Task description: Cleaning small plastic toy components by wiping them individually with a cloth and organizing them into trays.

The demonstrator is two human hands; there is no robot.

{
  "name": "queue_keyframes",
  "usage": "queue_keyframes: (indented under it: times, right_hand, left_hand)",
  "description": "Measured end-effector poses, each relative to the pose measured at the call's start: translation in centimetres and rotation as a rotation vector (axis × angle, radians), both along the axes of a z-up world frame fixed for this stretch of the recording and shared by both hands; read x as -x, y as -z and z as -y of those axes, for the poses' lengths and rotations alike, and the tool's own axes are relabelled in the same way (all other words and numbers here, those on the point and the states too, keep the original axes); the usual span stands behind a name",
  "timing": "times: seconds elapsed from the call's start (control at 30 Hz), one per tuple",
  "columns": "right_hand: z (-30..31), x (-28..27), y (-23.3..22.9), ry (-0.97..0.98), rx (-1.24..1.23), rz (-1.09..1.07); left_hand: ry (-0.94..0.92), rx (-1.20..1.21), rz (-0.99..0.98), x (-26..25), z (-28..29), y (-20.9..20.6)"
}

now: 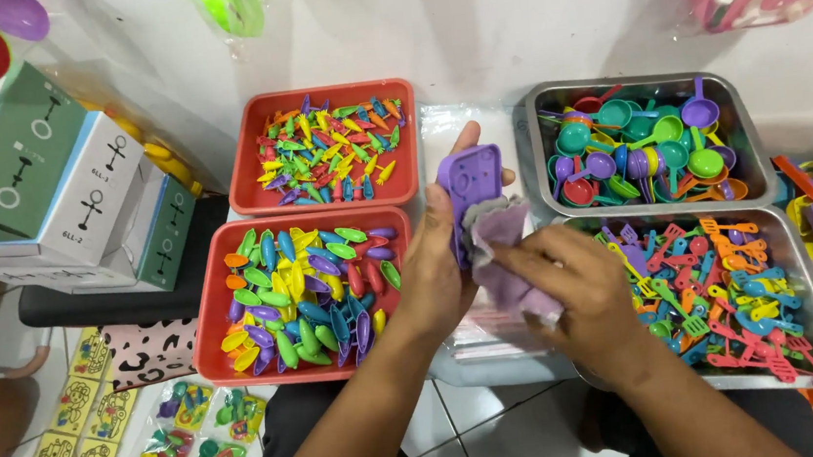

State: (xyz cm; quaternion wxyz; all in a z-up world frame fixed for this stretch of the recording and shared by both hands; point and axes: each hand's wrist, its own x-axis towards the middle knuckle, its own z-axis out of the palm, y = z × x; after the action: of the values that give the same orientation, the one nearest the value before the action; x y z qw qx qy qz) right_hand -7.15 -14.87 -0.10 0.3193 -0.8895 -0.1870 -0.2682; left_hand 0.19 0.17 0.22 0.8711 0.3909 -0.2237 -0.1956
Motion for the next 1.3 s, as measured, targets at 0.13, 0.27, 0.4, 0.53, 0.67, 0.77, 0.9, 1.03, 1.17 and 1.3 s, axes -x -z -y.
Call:
queue_keyframes:
  times: [0.13,0.27,0.4,0.53,0.67,0.77,0.9,1.03,1.17,1.3]
  right_hand:
    - [1.1,-0.4,-0.2,-0.036,-0.358,-0.199]
    - [3.2,0.1,2.9,0.257,-1.227,-0.301]
    - [2.8,0.3,2.0,0.243,-1.018,-0.042]
    - [0.2,0.5,-0.8,0.082,0.019,0.005]
    - [-3.0,0.8,0.8,0.186,-0.244,-0.050]
    - [-1.5,0.3,2.4,0.140,-0.720,-0.379]
    - [0.8,0.2,1.7,0.150,-0.719,-0.190]
    - [1.5,0.0,1.8,0.201,-0.250,0.131]
    - [0.2,-0.1,0.1,0.100,-0.037,0.084]
    - [1.7,0.0,-0.1,0.132,0.042,0.095]
  left_hand:
    - [0.011,0.018,-0.050,-0.5,-0.1,0.5]
    - [-0.154,-0.389,0.093,-0.7,-0.9,-1.4]
    - [-0.105,-0.312,0.016,-0.8,-0.5,-0.5]
    - [0.045,-0.014,-0.071,-0.5,0.1,0.1]
    - [0.039,-0.032,-0.072,-0.1,0.9,1.3]
    - [-0.081,0.095,0.004,-0.8,1.2,2.2]
    - [-0.061,0.117,-0.041,-1.0,1.0,1.9]
    - [-0.101,-0.037,-0.106,-0.3,1.3,2.3]
    - [-0.318,-0.588,-0.249,0.6,0.8,0.2]
    - [-0.253,-0.427,-0.210,0.9,1.1,1.5]
